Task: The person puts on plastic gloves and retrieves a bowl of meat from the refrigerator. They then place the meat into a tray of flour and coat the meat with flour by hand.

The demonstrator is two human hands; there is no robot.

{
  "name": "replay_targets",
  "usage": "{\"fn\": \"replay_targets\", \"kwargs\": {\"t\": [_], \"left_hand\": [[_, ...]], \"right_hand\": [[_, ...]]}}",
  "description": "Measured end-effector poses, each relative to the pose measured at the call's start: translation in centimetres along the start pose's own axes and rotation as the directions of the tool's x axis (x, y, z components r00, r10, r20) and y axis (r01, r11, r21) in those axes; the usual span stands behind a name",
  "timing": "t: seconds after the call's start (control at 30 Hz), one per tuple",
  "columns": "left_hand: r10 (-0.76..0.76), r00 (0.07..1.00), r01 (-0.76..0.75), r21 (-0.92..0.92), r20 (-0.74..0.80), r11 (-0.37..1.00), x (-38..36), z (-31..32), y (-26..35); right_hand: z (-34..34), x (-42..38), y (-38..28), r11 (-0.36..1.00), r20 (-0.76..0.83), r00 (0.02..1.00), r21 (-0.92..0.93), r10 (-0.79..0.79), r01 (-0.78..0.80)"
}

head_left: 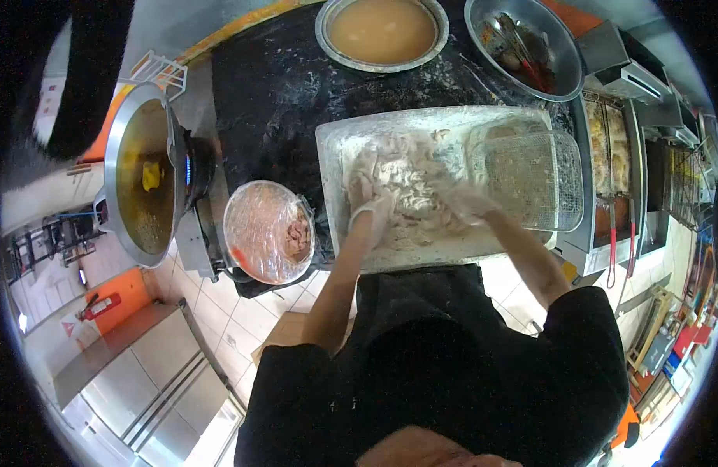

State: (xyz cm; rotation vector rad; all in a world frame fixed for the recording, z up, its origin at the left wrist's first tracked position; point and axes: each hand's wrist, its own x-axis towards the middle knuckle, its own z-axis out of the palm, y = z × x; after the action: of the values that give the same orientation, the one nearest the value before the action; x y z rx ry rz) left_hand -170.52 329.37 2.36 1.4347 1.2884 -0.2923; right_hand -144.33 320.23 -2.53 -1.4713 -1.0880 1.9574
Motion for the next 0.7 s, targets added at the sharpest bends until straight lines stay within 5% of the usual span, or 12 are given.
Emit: {"fn": "replay_targets", "kwargs": {"t": [0.07, 0.1, 0.17, 0.27, 0.33, 0.43, 0.47, 0.53, 0.63, 0.7], "left_hand": [[0.017, 1.000, -0.018, -0.045, -0.011, 0.999, 1.9, 2.0, -0.2], [0.011, 1.000, -0.014, -0.130, -0.024, 0.991, 2.7, 2.9, -0.1], [-0.005, 0.999, -0.007, -0.315, -0.038, 0.949, 3.3, 3.0, 0.1], [-0.041, 0.999, 0.028, -0.451, -0.019, 0.892, 1.6, 0.6, 0.6], [-0.076, 0.995, 0.054, -0.318, -0.057, 0.947, 0.0, -1.3, 1.3], [-0.116, 0.946, 0.078, -0.136, -0.303, 0.988, 0.0, -2.6, 2.5], [-0.129, 0.892, 0.009, -0.270, -0.433, 0.963, -0.1, -2.4, 3.0], [0.003, 0.926, -0.251, -0.609, -0.378, 0.753, 2.4, -1.4, 1.9], [0.247, 0.897, -0.407, -0.902, -0.366, 0.141, 9.1, 1.7, -0.9], [0.109, 0.945, -0.322, -0.833, -0.307, 0.450, 7.8, 0.5, 2.2]], "right_hand": [[2.1, 2.6, 3.7, 0.925, -0.036, 0.996, 0.375, 0.082, -0.063], [1.7, 5.8, 7.9, 0.888, -0.002, 0.984, 0.432, 0.176, -0.158], [0.5, 8.1, 9.0, 0.852, 0.038, 0.996, 0.515, 0.083, -0.091], [2.7, 4.2, -0.2, 0.969, -0.072, 0.992, 0.217, -0.104, 0.117], [1.0, 1.7, -2.8, 0.967, -0.061, 0.971, 0.093, -0.232, 0.237], [-5.6, 2.8, -1.3, 0.950, -0.159, 0.950, 0.119, -0.268, 0.288], [-7.7, 4.6, -0.4, 0.962, -0.245, 0.944, 0.107, -0.219, 0.251], [-8.4, 8.0, -0.5, 0.983, -0.351, 0.920, 0.004, -0.173, 0.186], [-1.6, 9.4, -4.3, 0.984, -0.344, 0.921, -0.065, -0.180, 0.168], [0.5, 8.0, -5.4, 0.980, -0.258, 0.948, 0.016, -0.186, 0.197]]}}
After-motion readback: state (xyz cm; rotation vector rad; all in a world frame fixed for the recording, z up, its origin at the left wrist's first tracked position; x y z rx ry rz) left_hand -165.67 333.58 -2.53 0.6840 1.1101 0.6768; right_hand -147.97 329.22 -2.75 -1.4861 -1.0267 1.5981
